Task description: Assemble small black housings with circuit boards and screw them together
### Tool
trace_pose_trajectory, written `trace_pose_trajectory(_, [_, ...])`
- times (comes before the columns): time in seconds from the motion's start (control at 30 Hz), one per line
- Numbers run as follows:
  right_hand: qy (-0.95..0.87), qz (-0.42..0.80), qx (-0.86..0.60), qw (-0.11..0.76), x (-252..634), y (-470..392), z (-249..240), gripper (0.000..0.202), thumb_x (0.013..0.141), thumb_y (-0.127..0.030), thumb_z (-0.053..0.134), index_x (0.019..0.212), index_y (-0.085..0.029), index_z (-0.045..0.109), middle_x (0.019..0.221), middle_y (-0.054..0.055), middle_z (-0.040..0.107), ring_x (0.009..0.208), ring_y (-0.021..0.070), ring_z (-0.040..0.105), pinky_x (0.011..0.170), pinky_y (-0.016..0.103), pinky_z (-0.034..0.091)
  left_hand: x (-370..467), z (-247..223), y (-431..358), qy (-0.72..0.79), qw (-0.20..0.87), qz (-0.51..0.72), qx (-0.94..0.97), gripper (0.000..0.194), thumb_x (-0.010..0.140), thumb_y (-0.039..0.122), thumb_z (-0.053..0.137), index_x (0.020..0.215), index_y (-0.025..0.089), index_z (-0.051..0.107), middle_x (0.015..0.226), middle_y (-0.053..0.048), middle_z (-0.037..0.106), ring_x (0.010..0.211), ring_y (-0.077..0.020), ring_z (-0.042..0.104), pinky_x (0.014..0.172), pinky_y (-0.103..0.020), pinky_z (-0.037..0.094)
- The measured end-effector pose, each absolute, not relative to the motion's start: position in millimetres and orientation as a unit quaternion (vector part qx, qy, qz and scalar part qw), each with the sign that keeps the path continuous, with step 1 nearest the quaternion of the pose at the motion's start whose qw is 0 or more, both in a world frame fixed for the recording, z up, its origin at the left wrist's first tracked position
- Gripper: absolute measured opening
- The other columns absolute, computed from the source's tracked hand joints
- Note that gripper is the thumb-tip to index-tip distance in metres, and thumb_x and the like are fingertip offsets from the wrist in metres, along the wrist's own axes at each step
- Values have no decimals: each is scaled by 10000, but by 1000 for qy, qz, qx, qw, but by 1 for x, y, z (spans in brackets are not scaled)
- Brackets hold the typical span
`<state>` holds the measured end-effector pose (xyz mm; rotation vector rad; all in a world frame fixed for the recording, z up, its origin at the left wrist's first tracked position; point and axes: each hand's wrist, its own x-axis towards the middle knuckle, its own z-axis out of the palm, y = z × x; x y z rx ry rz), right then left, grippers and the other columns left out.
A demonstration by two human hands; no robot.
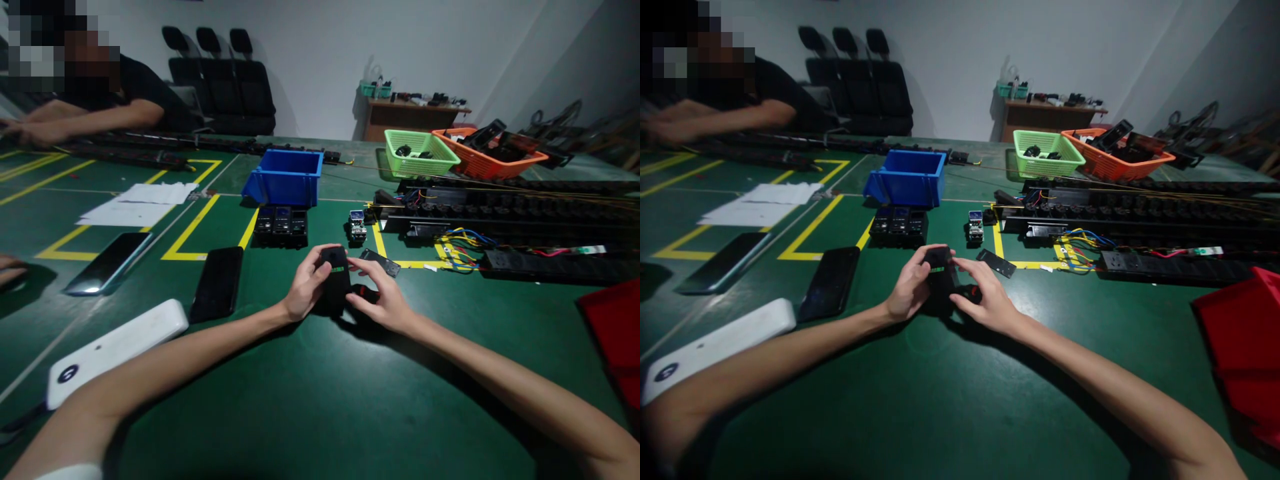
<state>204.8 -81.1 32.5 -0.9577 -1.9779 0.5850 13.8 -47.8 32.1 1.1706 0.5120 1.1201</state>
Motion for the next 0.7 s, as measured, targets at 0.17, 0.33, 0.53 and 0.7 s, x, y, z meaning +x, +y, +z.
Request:
trace_pose_trajectory(0.17, [-762,254,-404,438,198,-87,30,710,765,-374,744,1375,-253,403,1350,138,495,1062,257,586,893,453,526,18,44,-50,215,786,467,343,433,917,476,508,1251,204,553,1271,-98,615,1183,-249,578,1011,-439,463])
trace_pose_trajectory(0.33, [-682,380,-423,460,192,-89,27,585,796,-374,714,1291,-246,429,1160,90,601,919,203,627,779,370,554,16,41,-46,209,842,398,297,557,907,553,468,1289,158,559,1235,-130,642,1214,-294,564,1064,-485,413])
trace_pose_trajectory(0.53, [-602,370,-444,550,199,-82,37,369,846,-347,663,1163,-251,500,1155,74,608,1079,205,593,877,358,515,14,32,-45,219,746,479,408,352,861,394,613,1150,212,529,1223,-71,621,1197,-242,558,1012,-445,466])
trace_pose_trajectory(0.7, [-593,362,-421,583,208,-72,40,268,874,-345,629,1099,-243,525,1112,67,660,1079,205,610,946,383,476,13,18,-43,232,731,430,476,411,828,413,651,1128,195,475,1177,-82,582,1034,-234,613,850,-422,554])
